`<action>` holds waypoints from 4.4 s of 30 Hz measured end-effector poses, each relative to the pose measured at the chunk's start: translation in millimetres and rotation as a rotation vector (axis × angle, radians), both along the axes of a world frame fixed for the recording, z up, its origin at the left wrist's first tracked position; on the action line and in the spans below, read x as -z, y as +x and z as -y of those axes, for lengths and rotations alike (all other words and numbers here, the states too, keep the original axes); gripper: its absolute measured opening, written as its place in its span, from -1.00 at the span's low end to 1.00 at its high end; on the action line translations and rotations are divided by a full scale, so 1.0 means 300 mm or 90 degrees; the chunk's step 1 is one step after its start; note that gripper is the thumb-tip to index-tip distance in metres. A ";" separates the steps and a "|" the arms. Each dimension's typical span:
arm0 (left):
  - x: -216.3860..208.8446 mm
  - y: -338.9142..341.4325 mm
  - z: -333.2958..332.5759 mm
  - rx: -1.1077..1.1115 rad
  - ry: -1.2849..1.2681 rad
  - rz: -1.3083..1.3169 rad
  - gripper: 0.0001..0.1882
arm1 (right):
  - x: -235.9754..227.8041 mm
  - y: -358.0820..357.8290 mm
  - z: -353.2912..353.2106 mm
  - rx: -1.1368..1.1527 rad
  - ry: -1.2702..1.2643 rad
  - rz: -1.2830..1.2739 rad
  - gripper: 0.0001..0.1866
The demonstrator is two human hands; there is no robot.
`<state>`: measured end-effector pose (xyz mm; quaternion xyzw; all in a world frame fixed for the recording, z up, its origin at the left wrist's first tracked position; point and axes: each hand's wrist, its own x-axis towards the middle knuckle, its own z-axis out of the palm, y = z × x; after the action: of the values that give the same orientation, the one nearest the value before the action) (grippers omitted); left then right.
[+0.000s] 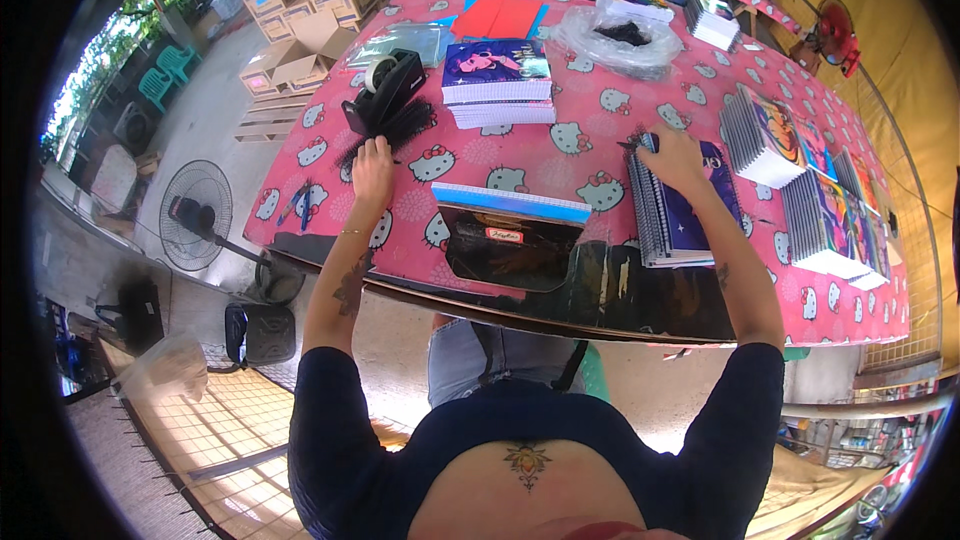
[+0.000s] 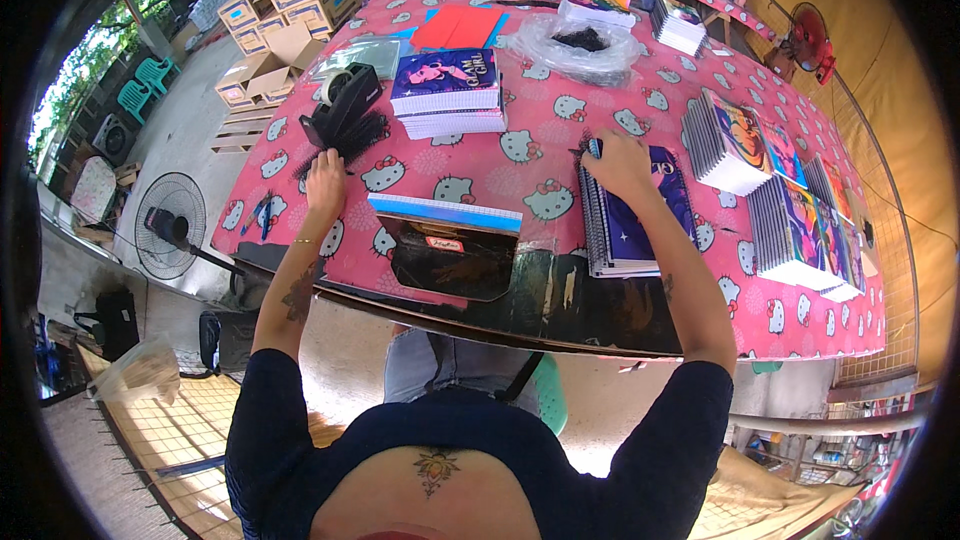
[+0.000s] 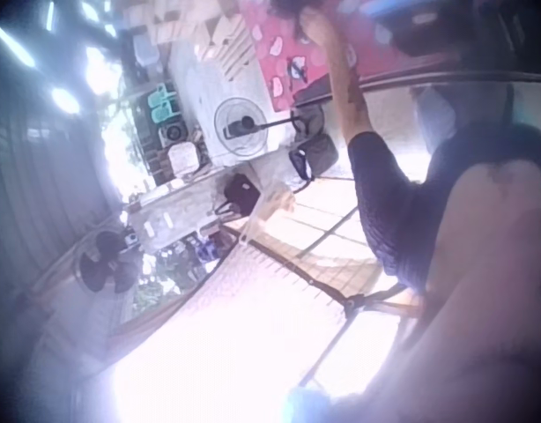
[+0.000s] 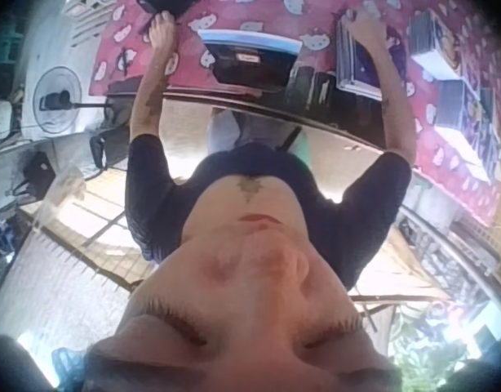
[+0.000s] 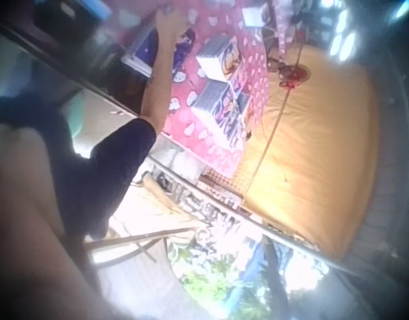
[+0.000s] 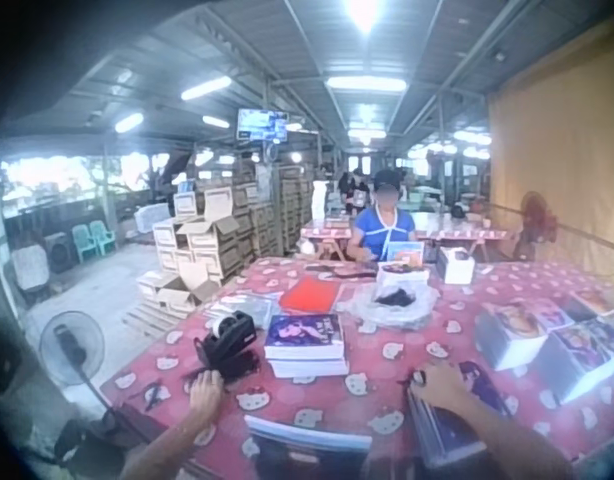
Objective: The person attaches plastic spine covers to spiral notebooks by hand, clips the ends of the metal spirals with a pair of pliers, and stacks the finished items on the table.
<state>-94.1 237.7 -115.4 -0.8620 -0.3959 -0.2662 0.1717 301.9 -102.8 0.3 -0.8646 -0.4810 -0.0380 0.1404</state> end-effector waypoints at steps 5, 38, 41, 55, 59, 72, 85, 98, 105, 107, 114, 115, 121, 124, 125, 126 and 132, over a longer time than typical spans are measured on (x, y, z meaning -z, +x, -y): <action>-0.113 0.035 0.099 0.089 -0.001 0.172 -0.67 | -0.134 -0.281 0.002 -0.175 0.224 0.193 -0.36; -0.352 -0.070 0.647 0.258 -0.291 0.360 -0.77 | -0.031 -0.783 -0.226 -0.471 0.280 -0.032 -0.90; -0.407 -0.068 0.609 0.396 -0.368 0.313 -0.72 | -0.029 -0.758 -0.220 -0.495 0.267 -0.077 -0.89; -0.204 -0.016 0.744 0.188 -0.119 -0.029 -0.05 | -0.032 -0.729 -0.193 -0.402 0.249 -0.076 -0.87; -0.245 0.006 0.686 0.140 -0.007 0.019 -0.01 | -0.055 -0.728 -0.171 -0.442 0.216 -0.058 -0.89; -0.170 0.007 0.753 0.241 -0.077 -0.105 -0.05 | -0.046 -0.632 -0.047 -0.375 0.246 -0.104 -0.80; -0.299 0.098 0.748 0.263 -0.072 -0.155 -0.11 | -0.053 -0.589 -0.052 -0.393 0.189 -0.116 -0.78; -0.391 0.184 0.667 0.172 0.061 -0.102 -0.08 | -0.060 -0.609 -0.023 -0.368 0.208 -0.106 -0.48; -0.343 0.181 0.735 0.313 -0.013 -0.090 -0.13 | 0.141 -0.506 0.097 -0.320 0.453 -0.528 -0.44; -0.386 0.237 0.741 0.271 0.008 -0.132 -0.10 | 0.191 -0.500 0.087 -0.275 0.475 -0.662 -0.54; -0.410 0.244 0.706 0.255 0.067 -0.083 -0.09 | 0.167 -0.518 0.056 -0.306 0.456 -0.686 -0.65; -0.374 0.229 0.767 0.324 -0.042 -0.169 -0.08 | 0.161 -0.507 0.062 -0.304 0.462 -0.728 -0.67; -0.418 0.273 0.738 0.290 -0.010 -0.090 -0.15 | 0.200 -0.481 0.075 -0.296 0.368 -0.685 -0.73; -0.222 0.194 0.833 0.492 -0.058 -0.076 -0.19 | 0.166 -0.485 0.083 -0.296 0.332 -0.661 -0.72; -0.184 0.161 0.854 0.568 -0.053 -0.078 -0.20 | 0.161 -0.492 0.077 -0.305 0.328 -0.638 -0.71; -0.239 0.197 0.824 0.489 -0.038 -0.050 -0.18 | 0.164 -0.494 0.080 -0.306 0.321 -0.615 -0.70; -0.237 0.174 0.887 0.551 -0.128 -0.117 -0.14 | 0.132 -0.494 0.099 -0.310 0.292 -0.625 -0.71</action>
<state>-42.0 -28.4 -44.2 -0.9805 -0.0061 -0.1964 -0.0055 153.5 -132.3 -39.3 -0.5937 -0.5237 0.2964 0.5342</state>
